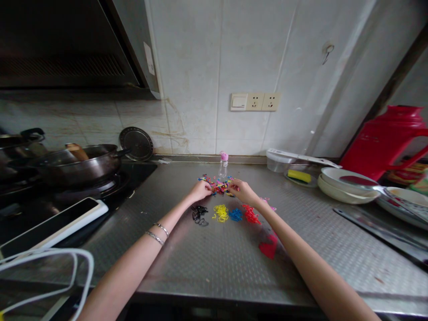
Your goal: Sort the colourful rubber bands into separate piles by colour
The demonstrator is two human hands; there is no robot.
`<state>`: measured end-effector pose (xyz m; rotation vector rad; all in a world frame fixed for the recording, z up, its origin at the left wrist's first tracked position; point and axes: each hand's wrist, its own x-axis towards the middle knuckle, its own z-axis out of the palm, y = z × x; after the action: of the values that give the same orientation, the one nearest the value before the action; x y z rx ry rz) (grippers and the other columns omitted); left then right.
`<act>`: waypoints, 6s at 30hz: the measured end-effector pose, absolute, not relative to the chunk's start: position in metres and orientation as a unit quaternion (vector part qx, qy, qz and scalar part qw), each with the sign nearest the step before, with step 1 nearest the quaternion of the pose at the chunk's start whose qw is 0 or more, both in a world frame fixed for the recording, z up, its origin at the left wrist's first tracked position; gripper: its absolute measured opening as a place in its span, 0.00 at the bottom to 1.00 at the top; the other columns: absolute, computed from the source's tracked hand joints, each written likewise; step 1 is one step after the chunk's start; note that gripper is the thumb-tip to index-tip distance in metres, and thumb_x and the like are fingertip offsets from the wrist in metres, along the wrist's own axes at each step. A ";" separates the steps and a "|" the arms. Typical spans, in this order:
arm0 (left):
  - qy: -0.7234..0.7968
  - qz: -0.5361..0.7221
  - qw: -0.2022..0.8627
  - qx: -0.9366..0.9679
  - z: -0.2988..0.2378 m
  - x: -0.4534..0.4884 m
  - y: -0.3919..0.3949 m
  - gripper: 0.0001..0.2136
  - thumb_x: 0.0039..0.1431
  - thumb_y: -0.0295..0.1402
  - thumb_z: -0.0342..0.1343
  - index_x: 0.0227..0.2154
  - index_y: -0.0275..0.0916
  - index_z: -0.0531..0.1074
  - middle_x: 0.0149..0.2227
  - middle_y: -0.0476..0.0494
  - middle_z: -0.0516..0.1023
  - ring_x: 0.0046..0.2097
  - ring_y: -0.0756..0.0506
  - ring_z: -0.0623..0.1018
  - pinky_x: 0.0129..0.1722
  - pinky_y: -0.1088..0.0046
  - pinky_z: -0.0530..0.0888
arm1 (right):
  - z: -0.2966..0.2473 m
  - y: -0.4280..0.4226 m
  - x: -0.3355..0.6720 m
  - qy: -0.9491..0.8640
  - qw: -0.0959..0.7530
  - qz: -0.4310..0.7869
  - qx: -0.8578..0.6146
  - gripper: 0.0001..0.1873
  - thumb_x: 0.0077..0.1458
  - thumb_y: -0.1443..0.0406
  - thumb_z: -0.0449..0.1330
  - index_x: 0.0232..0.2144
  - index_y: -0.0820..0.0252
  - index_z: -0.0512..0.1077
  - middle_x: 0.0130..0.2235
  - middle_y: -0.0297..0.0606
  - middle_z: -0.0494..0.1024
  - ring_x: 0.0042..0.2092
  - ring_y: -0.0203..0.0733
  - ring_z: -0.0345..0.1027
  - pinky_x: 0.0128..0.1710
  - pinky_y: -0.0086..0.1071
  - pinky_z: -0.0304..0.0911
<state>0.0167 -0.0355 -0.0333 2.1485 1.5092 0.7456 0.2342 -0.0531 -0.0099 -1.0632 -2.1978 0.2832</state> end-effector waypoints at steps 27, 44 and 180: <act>0.402 0.387 0.473 0.682 -0.006 0.041 -0.054 0.17 0.37 0.28 0.62 0.36 0.29 0.74 0.29 0.43 0.77 0.28 0.51 0.72 0.32 0.75 0.68 | 0.013 -0.071 0.226 -0.765 0.344 0.393 -0.377 0.18 0.48 0.55 0.53 0.29 0.66 0.69 0.22 0.32 0.66 0.22 0.30 0.55 0.21 0.24 0.53; 0.421 0.413 0.410 0.696 0.003 0.044 -0.062 0.10 0.42 0.31 0.60 0.28 0.30 0.76 0.23 0.44 0.76 0.25 0.51 0.71 0.27 0.76 0.66 | 0.017 -0.073 0.226 -0.671 0.403 0.513 -0.352 0.19 0.43 0.53 0.59 0.29 0.64 0.68 0.22 0.29 0.64 0.21 0.26 0.52 0.18 0.22 0.49; 0.501 0.300 0.271 0.765 -0.020 0.006 -0.039 0.11 0.45 0.34 0.54 0.27 0.31 0.76 0.27 0.43 0.76 0.28 0.50 0.71 0.30 0.76 0.66 | -0.005 -0.039 0.287 -0.837 0.249 0.124 -0.472 0.16 0.45 0.72 0.53 0.39 0.61 0.71 0.26 0.34 0.74 0.28 0.33 0.65 0.30 0.23 0.58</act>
<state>0.0063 -0.0390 -0.0196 2.0598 1.3503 0.8074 0.2873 -0.0387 -0.0047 -1.2845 -2.2798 0.3372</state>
